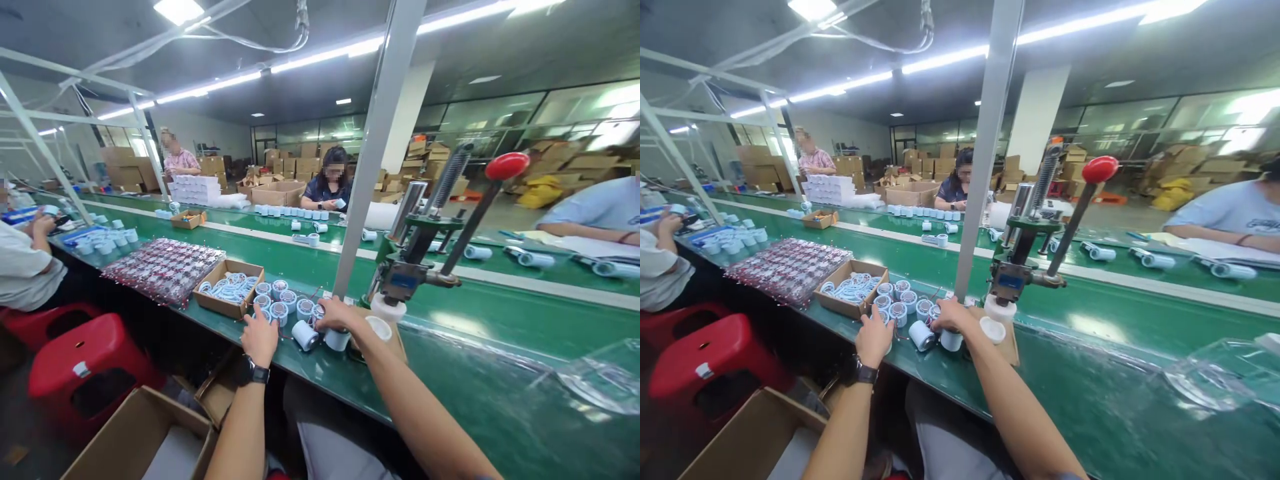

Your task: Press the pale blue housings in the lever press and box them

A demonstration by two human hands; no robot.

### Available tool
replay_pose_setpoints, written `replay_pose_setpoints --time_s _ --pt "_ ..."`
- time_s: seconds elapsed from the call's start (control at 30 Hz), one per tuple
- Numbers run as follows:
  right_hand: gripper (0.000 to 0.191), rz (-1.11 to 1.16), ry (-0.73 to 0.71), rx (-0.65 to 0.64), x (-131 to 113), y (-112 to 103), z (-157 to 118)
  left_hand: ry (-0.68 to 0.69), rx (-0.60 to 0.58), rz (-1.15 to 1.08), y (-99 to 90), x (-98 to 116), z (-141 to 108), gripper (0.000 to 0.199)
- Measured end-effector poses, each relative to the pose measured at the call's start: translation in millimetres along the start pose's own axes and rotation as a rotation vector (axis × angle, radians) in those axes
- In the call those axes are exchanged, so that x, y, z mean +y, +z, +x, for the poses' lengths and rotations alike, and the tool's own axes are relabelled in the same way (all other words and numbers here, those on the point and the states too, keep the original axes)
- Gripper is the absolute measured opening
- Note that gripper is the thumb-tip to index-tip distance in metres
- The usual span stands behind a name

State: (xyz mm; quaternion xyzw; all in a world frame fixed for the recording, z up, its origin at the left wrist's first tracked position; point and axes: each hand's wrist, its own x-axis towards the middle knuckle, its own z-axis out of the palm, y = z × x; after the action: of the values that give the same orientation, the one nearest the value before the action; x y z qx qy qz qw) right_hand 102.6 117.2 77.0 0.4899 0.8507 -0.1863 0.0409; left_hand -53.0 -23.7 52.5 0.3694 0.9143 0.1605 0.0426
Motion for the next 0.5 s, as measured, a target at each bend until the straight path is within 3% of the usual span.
replay_pose_setpoints --time_s 0.2,0.3,0.4,0.5 --pt "0.049 -0.015 -0.053 0.016 1 2 20 0.097 0.252 -0.185 19.1 -8 -14 0.06" --pt "0.056 -0.041 -0.089 0.052 2 8 20 0.268 0.358 -0.164 29.9 1 -38 0.051" --pt "0.062 -0.067 -0.142 0.083 3 13 20 0.54 0.301 -0.08 38.9 24 -54 0.054" --pt "0.069 -0.068 -0.207 0.107 9 17 21 0.57 0.248 0.018 40.9 43 -52 0.046"
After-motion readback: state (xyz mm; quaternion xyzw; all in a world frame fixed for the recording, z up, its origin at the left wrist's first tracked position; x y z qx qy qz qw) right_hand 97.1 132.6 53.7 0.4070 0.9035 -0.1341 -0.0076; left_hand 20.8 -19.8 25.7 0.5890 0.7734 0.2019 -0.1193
